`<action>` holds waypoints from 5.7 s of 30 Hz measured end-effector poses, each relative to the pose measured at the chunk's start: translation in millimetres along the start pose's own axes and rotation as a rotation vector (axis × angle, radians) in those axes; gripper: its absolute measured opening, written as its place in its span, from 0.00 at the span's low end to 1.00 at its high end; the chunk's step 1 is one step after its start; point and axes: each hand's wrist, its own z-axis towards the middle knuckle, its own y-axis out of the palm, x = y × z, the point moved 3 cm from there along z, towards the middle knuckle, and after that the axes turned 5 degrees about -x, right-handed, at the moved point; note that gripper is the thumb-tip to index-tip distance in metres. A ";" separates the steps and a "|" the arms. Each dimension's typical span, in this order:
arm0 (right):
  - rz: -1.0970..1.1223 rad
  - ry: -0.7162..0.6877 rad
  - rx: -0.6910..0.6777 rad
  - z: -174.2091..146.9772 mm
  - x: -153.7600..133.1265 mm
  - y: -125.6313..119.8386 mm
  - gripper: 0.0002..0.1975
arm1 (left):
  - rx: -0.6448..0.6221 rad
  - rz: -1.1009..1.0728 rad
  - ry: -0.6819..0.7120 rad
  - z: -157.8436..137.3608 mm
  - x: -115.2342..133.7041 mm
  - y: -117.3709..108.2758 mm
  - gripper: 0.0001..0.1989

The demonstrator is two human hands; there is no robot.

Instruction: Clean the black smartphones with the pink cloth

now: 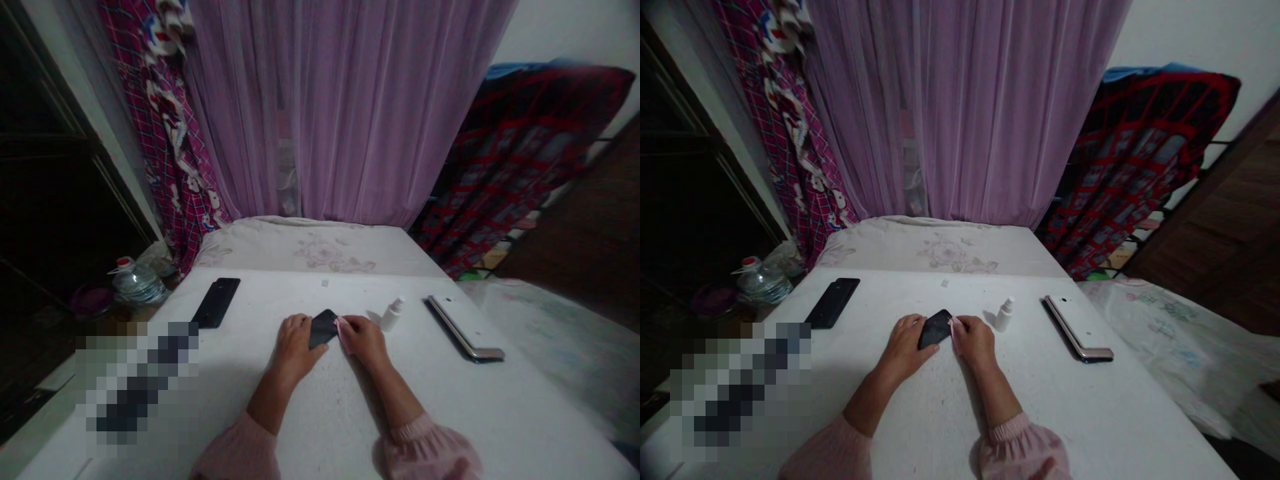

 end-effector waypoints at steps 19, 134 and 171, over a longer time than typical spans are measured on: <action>-0.017 -0.032 -0.032 -2.9 -2.5 -2.4 0.20 | 0.025 0.036 0.192 2.9 -9.2 12.8 0.30; -0.063 -0.064 -0.079 15.0 -31.9 17.5 0.13 | 0.015 -0.032 0.158 1.4 -3.5 17.5 0.53; -0.080 -0.087 -0.062 32.6 -41.3 28.3 0.13 | -0.016 -0.038 0.169 2.7 -4.1 18.1 0.56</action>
